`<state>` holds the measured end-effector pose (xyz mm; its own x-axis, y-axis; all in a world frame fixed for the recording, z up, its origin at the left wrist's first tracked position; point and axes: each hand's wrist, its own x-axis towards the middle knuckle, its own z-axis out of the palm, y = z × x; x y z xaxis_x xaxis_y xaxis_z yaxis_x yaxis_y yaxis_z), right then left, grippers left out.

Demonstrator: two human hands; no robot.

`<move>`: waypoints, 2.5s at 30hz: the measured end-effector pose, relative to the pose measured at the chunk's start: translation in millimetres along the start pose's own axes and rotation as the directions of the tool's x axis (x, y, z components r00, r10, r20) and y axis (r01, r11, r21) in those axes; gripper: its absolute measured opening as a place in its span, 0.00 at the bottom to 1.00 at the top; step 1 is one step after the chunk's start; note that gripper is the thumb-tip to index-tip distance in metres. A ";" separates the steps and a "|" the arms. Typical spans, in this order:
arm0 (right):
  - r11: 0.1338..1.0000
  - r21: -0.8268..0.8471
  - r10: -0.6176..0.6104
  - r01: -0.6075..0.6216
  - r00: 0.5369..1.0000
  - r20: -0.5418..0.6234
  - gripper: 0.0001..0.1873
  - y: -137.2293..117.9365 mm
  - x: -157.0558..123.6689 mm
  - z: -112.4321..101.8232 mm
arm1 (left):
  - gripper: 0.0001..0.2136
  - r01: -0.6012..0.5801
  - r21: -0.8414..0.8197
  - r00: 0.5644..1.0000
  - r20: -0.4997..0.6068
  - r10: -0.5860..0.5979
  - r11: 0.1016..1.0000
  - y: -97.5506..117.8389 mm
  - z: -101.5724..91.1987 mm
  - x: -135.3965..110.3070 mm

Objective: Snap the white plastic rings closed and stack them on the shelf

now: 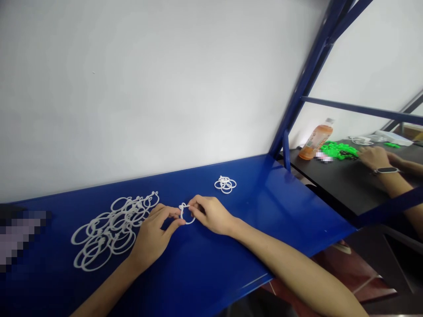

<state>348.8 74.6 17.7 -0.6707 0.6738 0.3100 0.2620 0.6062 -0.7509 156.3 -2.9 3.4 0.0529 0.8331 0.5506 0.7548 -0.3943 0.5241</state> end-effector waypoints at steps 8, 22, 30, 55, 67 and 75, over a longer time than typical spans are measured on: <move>0.981 -0.058 -0.177 0.183 0.980 0.094 0.09 -1.1 -4.8 -1.3 | 0.12 0.152 -0.242 0.979 0.168 -0.112 0.958 0.5 -4.7 1.9; 0.750 -0.415 -0.420 0.514 0.856 0.301 0.18 -8.1 -13.5 -1.0 | 0.09 0.065 -0.293 0.986 0.163 -0.018 0.954 3.2 -11.1 -0.9; 0.806 -0.579 -0.135 0.127 0.990 0.029 0.12 -2.2 -8.2 6.1 | 0.11 0.275 -0.267 0.959 0.152 -0.241 0.924 6.0 0.1 -2.1; 0.943 -0.293 0.022 -0.155 0.911 -0.412 0.06 60.3 17.9 -55.8 | 0.24 0.042 0.614 0.997 0.028 -0.074 0.788 -39.0 -10.7 7.3; 0.886 -0.224 0.288 -0.406 0.860 -0.420 0.06 102.0 19.7 -84.9 | 0.11 -0.204 0.420 0.969 0.215 0.122 0.884 -24.6 -5.9 2.3; 0.853 -0.235 0.330 -0.466 0.831 -0.448 0.04 102.3 19.8 -89.9 | 0.21 -0.122 0.472 0.984 0.173 0.044 0.873 -32.5 0.7 0.2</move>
<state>424.7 187.9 -0.5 -0.1594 0.9494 0.2708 0.6993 0.3021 -0.6479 132.3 10.5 -14.0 0.1978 0.8695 0.4527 0.9613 -0.2625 0.0842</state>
